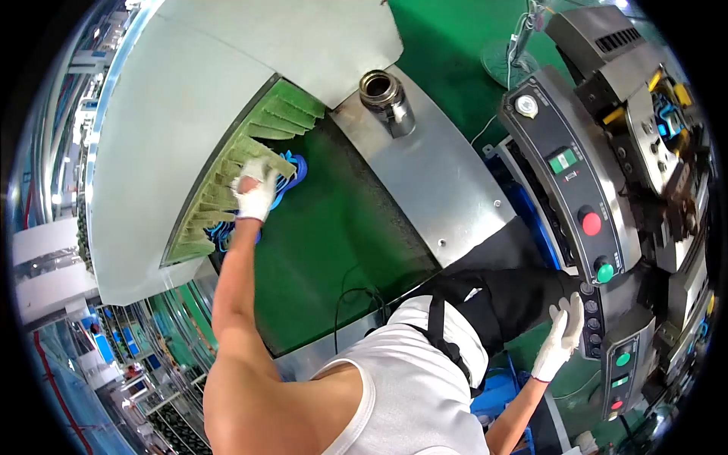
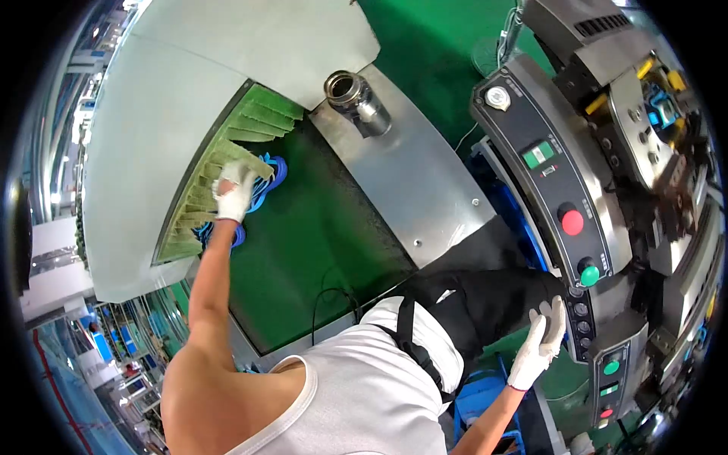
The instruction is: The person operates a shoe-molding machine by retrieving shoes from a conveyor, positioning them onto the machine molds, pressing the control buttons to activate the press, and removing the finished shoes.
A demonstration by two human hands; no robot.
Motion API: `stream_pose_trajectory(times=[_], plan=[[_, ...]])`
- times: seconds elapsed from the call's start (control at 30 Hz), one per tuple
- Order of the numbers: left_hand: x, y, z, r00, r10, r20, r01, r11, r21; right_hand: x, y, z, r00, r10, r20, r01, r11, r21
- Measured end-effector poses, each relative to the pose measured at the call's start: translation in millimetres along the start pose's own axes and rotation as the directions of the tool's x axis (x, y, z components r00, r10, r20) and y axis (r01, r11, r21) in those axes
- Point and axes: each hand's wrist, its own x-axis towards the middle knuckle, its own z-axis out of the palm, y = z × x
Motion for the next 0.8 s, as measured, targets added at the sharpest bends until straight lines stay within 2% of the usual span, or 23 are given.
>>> stream_pose_trajectory(times=[0.03,0.07,0.1,0.13,0.17,0.2,0.23,0.3,0.33,0.4,0.43,0.47,0.5,0.53,0.57,0.6,0.63,0.67,0.7,0.73,0.77,0.8], plan=[[3,-29,4,0.997,-0.061,-0.053,0.060,0.998,-0.021,1,-1,1,1.000,0.001,0.011,-0.001,1.000,-0.012],[7,-23,-17,0.974,-0.211,0.075,0.204,0.974,0.097,0,-2,0,0.999,0.009,0.051,-0.005,0.996,-0.085],[7,-32,-16,0.902,-0.399,0.168,0.381,0.916,0.128,1,-1,1,0.997,0.016,0.082,-0.004,0.989,-0.149],[4,-41,-15,0.782,-0.566,0.261,0.536,0.825,0.182,-3,-1,-4,0.997,0.026,0.077,-0.013,0.987,-0.160],[6,-48,-8,0.717,-0.614,0.331,0.518,0.786,0.336,-7,-3,-8,0.994,0.058,0.090,-0.040,0.981,-0.192],[-3,-65,6,0.835,-0.416,0.360,0.406,0.908,0.109,-8,-1,-8,0.992,0.081,0.099,-0.058,0.975,-0.215],[-6,-78,27,0.825,-0.442,0.352,0.429,0.895,0.120,-13,2,-8,0.993,0.079,0.090,-0.065,0.986,-0.153],[-3,-45,25,0.780,-0.551,0.298,0.535,0.833,0.142,-17,12,-14,0.988,0.117,0.104,-0.097,0.980,-0.176],[-2,-46,27,0.771,-0.568,0.287,0.574,0.816,0.074,-15,15,-16,0.982,0.150,0.118,-0.126,0.973,-0.194],[-10,-44,28,0.828,-0.488,0.278,0.514,0.858,-0.024,-13,6,-5,0.987,0.124,0.100,-0.107,0.981,-0.163],[-17,-38,28,0.878,-0.438,0.191,0.454,0.890,-0.042,-11,0,0,0.984,0.122,0.129,-0.101,0.982,-0.160],[-24,-25,23,0.930,-0.318,0.184,0.352,0.915,-0.197,-8,-8,8,0.982,0.113,0.153,-0.090,0.984,-0.152],[-30,-11,25,0.956,-0.231,0.182,0.279,0.906,-0.317,-3,-14,16,0.981,0.063,0.185,-0.031,0.985,-0.169],[-41,9,29,0.924,-0.296,0.244,0.359,0.889,-0.282,0,-20,24,0.976,0.016,0.218,0.026,0.982,-0.187],[-53,43,24,0.940,-0.241,0.241,0.305,0.912,-0.275,2,-34,37,0.970,0.002,0.244,0.043,0.983,-0.180],[-66,74,22,0.944,-0.182,0.274,0.276,0.893,-0.356,5,-49,48,0.948,-0.047,0.314,0.125,0.964,-0.234],[-75,93,32,0.922,-0.170,0.346,0.295,0.889,-0.349,6,-56,59,0.930,-0.048,0.363,0.125,0.973,-0.192],[-95,102,49,0.975,-0.110,0.195,0.178,0.909,-0.377,7,-63,70,0.910,-0.051,0.412,0.122,0.981,-0.149],[-111,109,68,0.976,-0.125,0.181,0.197,0.860,-0.471,7,-73,81,0.880,-0.100,0.464,0.195,0.968,-0.160],[-123,122,68,0.975,-0.106,0.196,0.191,0.852,-0.488,7,-82,91,0.848,-0.149,0.509,0.265,0.950,-0.163],[-125,128,64,0.960,-0.144,0.238,0.249,0.826,-0.506,8,-84,103,0.798,-0.266,0.541,0.357,0.932,-0.069],[-123,131,62,0.945,-0.169,0.281,0.298,0.799,-0.522,6,-91,109,0.766,-0.277,0.580,0.354,0.935,-0.020]])
